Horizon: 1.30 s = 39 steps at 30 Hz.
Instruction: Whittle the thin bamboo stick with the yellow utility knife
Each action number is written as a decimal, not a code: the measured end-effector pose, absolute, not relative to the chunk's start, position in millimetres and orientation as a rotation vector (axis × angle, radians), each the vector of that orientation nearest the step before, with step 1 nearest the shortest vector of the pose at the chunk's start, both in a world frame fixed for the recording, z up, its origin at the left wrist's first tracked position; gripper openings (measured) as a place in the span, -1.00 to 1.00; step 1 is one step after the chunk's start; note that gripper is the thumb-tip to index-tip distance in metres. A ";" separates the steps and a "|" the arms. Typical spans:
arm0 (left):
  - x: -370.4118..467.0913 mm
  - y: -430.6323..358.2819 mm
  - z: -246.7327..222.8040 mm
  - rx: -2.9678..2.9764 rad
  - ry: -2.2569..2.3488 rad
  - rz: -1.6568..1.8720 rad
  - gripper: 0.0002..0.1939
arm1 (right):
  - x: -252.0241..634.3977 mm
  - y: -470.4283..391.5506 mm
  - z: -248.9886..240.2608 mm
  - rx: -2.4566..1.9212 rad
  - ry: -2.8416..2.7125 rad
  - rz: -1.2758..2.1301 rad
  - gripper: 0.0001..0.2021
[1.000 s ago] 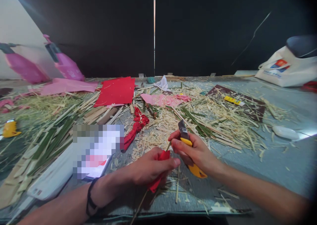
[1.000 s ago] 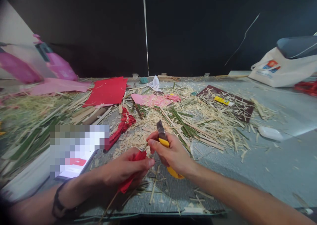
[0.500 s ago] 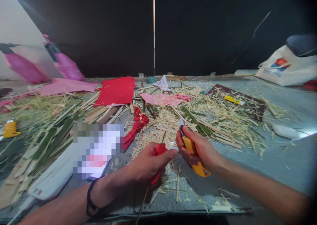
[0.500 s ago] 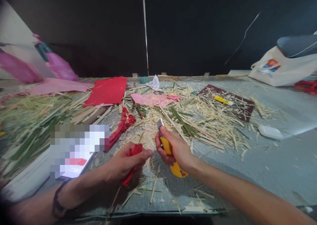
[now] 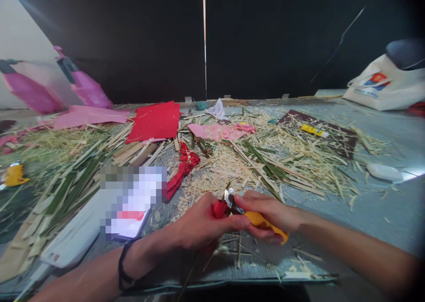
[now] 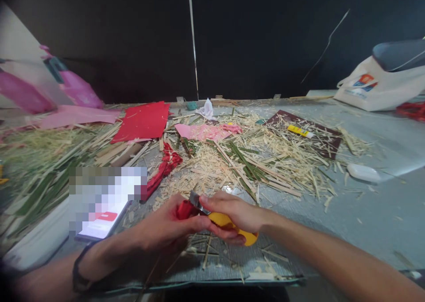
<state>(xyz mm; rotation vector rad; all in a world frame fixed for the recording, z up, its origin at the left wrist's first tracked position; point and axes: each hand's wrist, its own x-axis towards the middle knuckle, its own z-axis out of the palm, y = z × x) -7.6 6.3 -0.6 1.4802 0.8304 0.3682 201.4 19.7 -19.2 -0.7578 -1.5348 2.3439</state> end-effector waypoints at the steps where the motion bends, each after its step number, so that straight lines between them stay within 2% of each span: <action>1: -8.1 6.1 -0.2 1.483 0.823 0.349 -0.40 | 201.9 19.7 -19.1 -0.767 -1.541 2.352 -0.34; 4: -10.2 6.3 -1.6 1.487 0.810 0.324 -0.41 | 203.6 19.2 -17.8 -0.782 -1.554 2.385 -0.32; 9: -9.1 5.3 -6.0 1.520 0.835 0.345 -0.39 | 200.6 15.6 -13.3 -0.837 -1.441 2.466 -0.41; 16: -2.8 3.4 -14.4 1.522 1.038 0.457 -0.31 | 192.3 12.7 -11.0 -0.841 -1.249 2.326 -0.39; 24: -6.4 4.9 -2.9 1.530 0.798 0.342 -0.38 | 200.0 14.5 -3.1 -0.834 -1.386 2.504 -0.41; 34: -7.2 4.0 -13.4 1.462 0.926 0.375 -0.34 | 190.7 8.4 -7.5 -0.871 -1.247 2.356 -0.39; 39: -9.1 6.2 -7.6 1.530 0.845 0.320 -0.41 | 197.8 14.6 -4.7 -0.778 -1.315 2.587 -0.42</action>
